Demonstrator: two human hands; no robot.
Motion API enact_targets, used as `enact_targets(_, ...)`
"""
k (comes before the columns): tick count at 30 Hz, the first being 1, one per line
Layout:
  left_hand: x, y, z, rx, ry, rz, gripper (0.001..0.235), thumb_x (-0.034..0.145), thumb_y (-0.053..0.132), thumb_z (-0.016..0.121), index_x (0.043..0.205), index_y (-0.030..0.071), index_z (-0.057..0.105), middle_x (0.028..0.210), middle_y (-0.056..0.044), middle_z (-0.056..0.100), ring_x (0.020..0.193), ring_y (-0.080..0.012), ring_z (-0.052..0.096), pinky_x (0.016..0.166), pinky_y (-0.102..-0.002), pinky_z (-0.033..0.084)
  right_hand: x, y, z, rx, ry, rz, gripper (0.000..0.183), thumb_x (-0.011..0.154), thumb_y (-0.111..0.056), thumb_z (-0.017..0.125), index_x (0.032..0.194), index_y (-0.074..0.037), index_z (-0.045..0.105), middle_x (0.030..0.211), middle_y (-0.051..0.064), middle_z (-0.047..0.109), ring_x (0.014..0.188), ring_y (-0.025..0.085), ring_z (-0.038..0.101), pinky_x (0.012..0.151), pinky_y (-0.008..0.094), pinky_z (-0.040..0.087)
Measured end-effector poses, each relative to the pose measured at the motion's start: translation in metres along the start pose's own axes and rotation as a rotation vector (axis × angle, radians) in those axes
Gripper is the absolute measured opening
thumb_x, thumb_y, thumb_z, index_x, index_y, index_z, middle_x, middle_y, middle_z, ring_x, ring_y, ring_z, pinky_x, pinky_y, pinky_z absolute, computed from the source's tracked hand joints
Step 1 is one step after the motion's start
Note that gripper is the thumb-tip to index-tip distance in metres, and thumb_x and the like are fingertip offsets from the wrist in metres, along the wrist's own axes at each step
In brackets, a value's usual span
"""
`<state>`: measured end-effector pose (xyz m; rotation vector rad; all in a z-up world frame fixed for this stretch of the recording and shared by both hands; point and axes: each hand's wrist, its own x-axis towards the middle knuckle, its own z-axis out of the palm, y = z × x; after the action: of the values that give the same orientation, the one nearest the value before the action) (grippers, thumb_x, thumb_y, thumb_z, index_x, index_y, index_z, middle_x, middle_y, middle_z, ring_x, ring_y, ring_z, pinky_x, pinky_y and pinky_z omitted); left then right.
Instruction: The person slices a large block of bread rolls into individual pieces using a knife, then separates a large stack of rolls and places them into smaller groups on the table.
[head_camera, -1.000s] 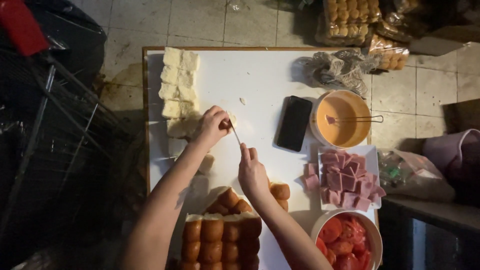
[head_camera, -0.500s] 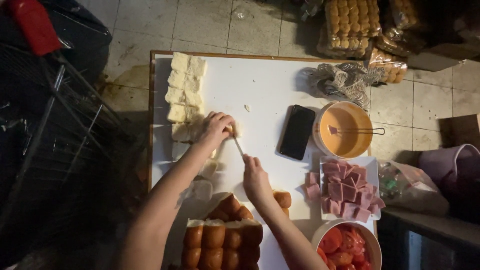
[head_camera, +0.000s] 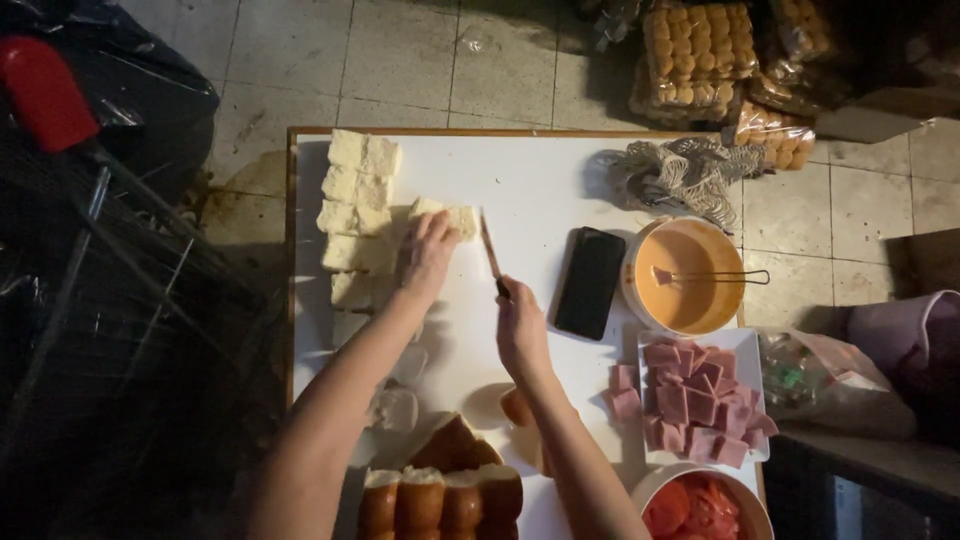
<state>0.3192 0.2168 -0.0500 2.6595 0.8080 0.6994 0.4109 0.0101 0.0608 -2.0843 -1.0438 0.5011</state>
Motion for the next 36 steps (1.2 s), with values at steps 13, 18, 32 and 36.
enact_targets(13,0.048,0.039,-0.019,0.310,-0.233,-0.300,0.045,0.096,0.006,0.049,0.138,0.014,0.063,0.160,-0.006,0.040,0.146,-0.0343,0.032,0.100,-0.052,0.048,-0.143,0.007,-0.114,0.042,0.116,0.441,0.038,0.094,-0.010,0.051,0.130,-0.014,0.059,0.110,0.002,0.077,0.110,0.019,0.069,0.093,0.035,0.050)
enact_targets(18,-0.024,0.243,-0.160,-0.046,-0.952,-0.232,0.071,0.088,0.070,0.063,0.137,0.019,0.053,0.129,-0.013,0.054,0.111,-0.0335,0.056,0.084,-0.049,0.056,-0.196,0.020,-0.135,-0.041,0.169,0.275,0.036,0.094,-0.007,0.055,0.130,-0.007,0.059,0.121,0.017,0.073,0.108,0.030,0.072,0.090,0.042,0.057)
enact_targets(32,-0.074,0.128,-0.086,-0.248,-0.207,-0.019,0.038,0.061,0.017,0.090,0.087,0.023,0.062,0.108,0.003,0.059,0.095,-0.0328,0.070,0.072,-0.043,0.066,-0.162,0.006,-0.042,-0.630,0.026,-0.127,0.033,0.099,-0.022,0.050,0.131,-0.021,0.055,0.098,-0.004,0.058,0.054,0.018,0.066,0.053,0.032,0.061)
enact_targets(36,-0.078,0.131,-0.085,-0.247,-0.201,-0.035,0.029,0.069,0.017,0.086,0.079,0.024,0.060,0.098,0.007,0.057,0.089,-0.0272,0.069,0.069,-0.038,0.065,-0.158,0.016,-0.021,-0.784,0.023,-0.228,0.048,0.090,-0.014,0.053,0.138,-0.011,0.051,0.099,0.001,0.055,0.041,0.019,0.065,0.043,0.033,0.060)
